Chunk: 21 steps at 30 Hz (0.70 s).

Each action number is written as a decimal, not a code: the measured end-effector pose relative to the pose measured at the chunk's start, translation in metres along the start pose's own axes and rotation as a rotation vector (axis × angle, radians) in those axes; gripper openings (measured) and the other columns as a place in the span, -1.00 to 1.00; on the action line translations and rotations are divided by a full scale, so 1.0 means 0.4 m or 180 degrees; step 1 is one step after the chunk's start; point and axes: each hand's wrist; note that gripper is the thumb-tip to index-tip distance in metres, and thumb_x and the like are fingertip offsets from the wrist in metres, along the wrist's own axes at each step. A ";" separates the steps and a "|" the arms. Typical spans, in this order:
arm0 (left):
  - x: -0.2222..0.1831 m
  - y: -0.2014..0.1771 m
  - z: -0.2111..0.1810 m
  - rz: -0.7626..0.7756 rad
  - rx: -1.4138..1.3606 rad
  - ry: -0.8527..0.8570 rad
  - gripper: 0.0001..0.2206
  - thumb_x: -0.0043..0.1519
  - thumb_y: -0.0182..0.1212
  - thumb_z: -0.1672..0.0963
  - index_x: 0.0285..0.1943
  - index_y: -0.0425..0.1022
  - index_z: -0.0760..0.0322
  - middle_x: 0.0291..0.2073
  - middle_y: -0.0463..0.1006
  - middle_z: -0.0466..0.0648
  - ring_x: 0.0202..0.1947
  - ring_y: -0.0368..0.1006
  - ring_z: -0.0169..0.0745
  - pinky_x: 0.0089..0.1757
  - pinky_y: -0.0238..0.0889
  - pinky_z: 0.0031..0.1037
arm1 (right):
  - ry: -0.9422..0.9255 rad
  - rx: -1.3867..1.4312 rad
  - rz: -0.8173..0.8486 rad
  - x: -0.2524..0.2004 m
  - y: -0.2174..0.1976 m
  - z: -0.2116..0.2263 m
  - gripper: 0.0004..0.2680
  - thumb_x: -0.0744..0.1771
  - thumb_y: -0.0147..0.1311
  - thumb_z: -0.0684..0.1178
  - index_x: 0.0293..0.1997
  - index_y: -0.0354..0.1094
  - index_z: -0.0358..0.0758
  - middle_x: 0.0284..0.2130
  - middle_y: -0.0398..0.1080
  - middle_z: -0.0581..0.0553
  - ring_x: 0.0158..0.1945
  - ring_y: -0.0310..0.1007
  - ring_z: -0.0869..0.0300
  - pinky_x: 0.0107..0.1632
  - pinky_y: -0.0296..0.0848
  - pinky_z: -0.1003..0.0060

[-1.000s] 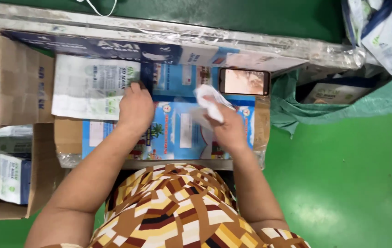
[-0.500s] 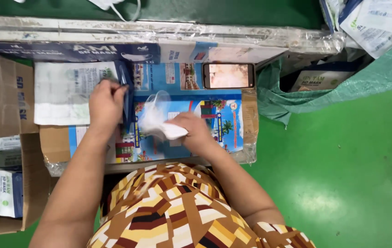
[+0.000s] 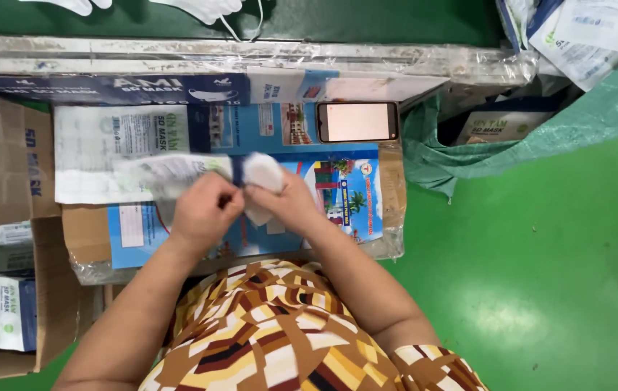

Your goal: Packing several face masks into a small plastic retail bag.

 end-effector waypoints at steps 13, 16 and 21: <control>0.073 -0.096 0.000 -0.0120 -0.0723 -0.0588 -0.89 0.32 0.25 0.14 -0.22 0.52 0.30 -0.21 0.59 -0.05 -0.06 0.46 -0.02 0.08 0.18 -0.20 | 0.0086 0.1594 0.1455 -0.042 -0.059 0.030 -0.77 0.33 0.18 -0.12 0.10 0.41 -0.25 -0.10 0.50 -0.02 -0.04 0.46 0.31 0.04 0.47 0.35; 0.077 -0.085 -0.017 -0.0142 -0.0543 -0.0243 -0.92 0.28 0.22 0.16 -0.26 0.54 0.25 -0.23 0.60 -0.06 -0.05 0.45 0.02 0.09 0.14 -0.16 | -0.0044 0.1473 0.1719 -0.046 -0.058 -0.017 -0.80 0.36 0.16 -0.11 0.09 0.44 -0.22 -0.12 0.47 -0.06 -0.05 0.47 0.24 0.02 0.47 0.32; 0.068 -0.037 -0.051 0.0045 0.0065 0.0359 -0.89 0.25 0.25 0.15 -0.23 0.52 0.35 -0.25 0.55 0.05 -0.09 0.44 0.11 0.05 0.18 -0.08 | -0.0806 -0.1622 0.2591 -0.054 -0.062 0.054 -0.88 0.33 0.21 -0.07 -0.10 0.54 -0.20 -0.15 0.53 -0.16 -0.04 0.52 0.00 0.03 0.46 0.23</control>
Point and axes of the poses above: each hand's wrist, its own x-axis towards the middle knuckle, its own y-axis out of the palm, z = x × y
